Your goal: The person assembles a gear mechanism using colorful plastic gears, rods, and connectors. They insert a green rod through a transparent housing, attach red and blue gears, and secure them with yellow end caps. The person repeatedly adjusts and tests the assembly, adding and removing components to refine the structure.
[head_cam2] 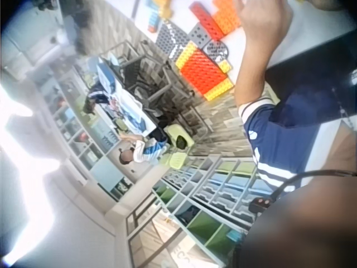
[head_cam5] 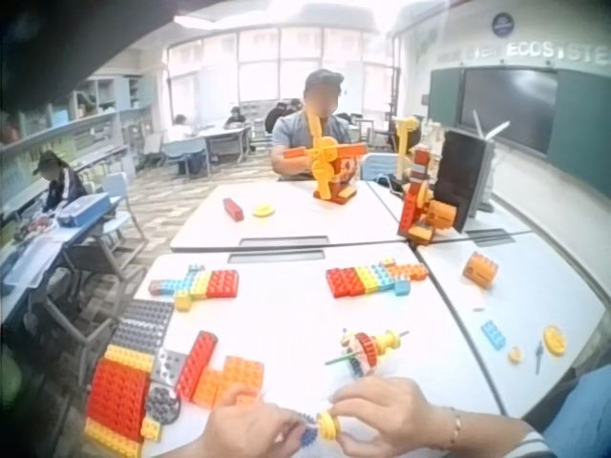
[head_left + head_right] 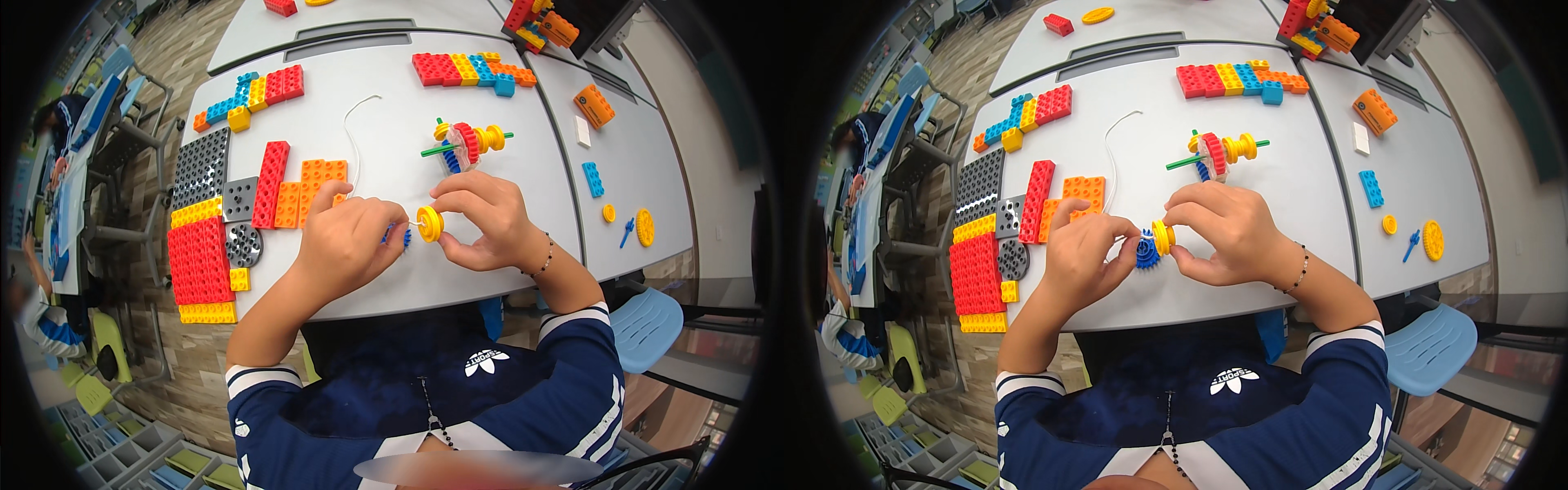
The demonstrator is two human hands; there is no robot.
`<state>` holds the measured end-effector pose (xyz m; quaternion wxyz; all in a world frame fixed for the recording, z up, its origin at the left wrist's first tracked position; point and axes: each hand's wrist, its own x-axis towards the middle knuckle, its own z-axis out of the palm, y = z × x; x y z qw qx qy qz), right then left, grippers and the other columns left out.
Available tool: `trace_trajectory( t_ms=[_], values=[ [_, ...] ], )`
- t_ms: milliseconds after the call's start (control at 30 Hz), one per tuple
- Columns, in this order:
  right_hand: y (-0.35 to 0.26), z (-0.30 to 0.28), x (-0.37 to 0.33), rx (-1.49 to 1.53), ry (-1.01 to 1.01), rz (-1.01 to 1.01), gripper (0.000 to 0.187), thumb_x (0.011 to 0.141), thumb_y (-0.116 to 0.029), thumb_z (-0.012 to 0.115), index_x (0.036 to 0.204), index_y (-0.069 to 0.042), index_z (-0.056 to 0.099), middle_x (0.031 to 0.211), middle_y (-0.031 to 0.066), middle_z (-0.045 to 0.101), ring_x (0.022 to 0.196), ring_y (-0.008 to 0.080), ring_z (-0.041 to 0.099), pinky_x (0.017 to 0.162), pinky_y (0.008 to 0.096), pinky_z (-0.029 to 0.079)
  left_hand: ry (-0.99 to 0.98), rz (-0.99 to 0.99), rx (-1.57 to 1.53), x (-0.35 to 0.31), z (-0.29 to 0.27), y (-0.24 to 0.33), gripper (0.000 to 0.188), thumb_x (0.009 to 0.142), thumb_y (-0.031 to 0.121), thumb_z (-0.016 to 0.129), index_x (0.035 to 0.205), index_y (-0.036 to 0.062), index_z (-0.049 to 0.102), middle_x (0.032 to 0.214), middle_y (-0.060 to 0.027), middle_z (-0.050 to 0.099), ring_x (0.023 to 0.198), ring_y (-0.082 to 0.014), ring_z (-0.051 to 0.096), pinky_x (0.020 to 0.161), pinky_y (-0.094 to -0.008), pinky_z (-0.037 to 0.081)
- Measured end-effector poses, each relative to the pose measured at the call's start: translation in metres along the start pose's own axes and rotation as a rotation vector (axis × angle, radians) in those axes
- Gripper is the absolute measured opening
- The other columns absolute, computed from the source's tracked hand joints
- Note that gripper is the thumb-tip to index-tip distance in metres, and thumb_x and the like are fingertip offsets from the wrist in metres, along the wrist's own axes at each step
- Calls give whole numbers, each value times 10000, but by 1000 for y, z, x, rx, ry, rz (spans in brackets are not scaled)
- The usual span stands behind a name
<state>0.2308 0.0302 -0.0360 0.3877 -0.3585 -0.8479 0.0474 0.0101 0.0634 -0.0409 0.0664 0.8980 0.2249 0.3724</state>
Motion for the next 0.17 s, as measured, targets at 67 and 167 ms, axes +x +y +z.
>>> trace_trajectory(
  t_ms=[67, 167],
  values=[
    [0, 1, 0, -3, -1, 0, 303, 580, -92, 722, 859, -74, 606, 892, 71, 628, 737, 209, 627, 587, 290, 508, 7, 17, -10, 1, 0, 0, 191, 693, 56, 704, 819, 117, 574, 649, 16, 570, 572, -144, 560, 762, -361, 423],
    [0, 1, 0, -18, -4, -2, 307, 581, -93, 723, 866, -73, 608, 894, 72, 628, 740, 211, 628, 590, 290, 509, -21, 41, -74, 2, -2, 1, 187, 698, 58, 703, 819, 120, 574, 660, 12, 582, 581, -142, 569, 766, -362, 422]
  ],
)
